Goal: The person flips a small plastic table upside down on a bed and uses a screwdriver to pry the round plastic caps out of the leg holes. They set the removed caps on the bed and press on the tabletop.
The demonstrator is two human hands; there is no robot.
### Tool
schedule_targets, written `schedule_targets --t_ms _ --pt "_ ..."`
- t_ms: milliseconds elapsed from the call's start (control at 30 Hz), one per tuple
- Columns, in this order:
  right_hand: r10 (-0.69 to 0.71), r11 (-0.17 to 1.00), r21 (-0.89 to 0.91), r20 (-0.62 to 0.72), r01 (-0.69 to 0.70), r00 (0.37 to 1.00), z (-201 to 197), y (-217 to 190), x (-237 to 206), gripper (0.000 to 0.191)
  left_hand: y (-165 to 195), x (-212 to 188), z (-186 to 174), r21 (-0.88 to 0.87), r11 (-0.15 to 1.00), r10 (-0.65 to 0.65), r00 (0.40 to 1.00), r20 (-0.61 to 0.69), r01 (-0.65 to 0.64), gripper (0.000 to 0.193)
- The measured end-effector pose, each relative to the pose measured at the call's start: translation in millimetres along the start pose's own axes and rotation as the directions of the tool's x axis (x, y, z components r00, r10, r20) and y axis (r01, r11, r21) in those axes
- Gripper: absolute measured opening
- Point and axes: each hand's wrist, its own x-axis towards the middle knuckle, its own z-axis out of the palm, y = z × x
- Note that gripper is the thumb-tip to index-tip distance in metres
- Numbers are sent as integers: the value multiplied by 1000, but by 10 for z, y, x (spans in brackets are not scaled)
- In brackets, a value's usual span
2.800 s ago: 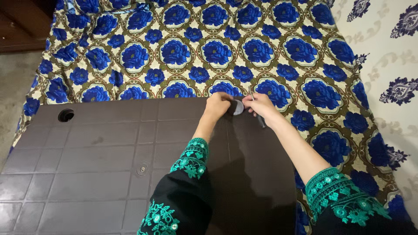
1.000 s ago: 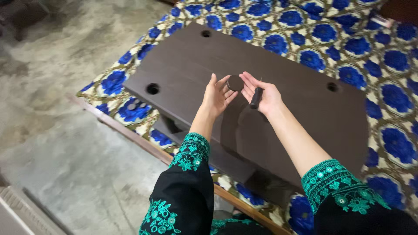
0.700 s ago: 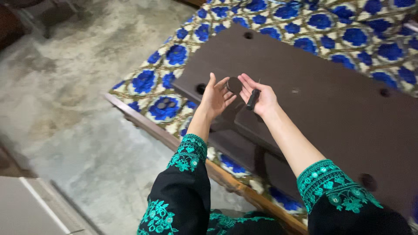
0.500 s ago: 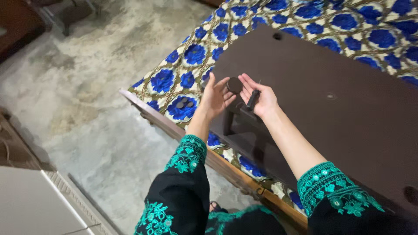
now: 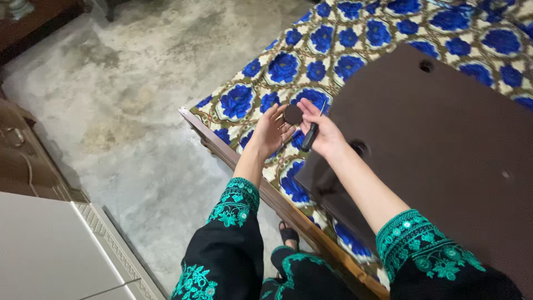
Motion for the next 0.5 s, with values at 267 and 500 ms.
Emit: schedule_targets --t_ms 267,500 --pt "62 998 -2 -34 -62 998 181 225 804 54 583 467 -421 76 996 -45 993 -109 53 39" --pt "116 988 -86 -120 -127 986 151 245 1262 57 746 864 -715 53 996 -68 986 -154 77 32"
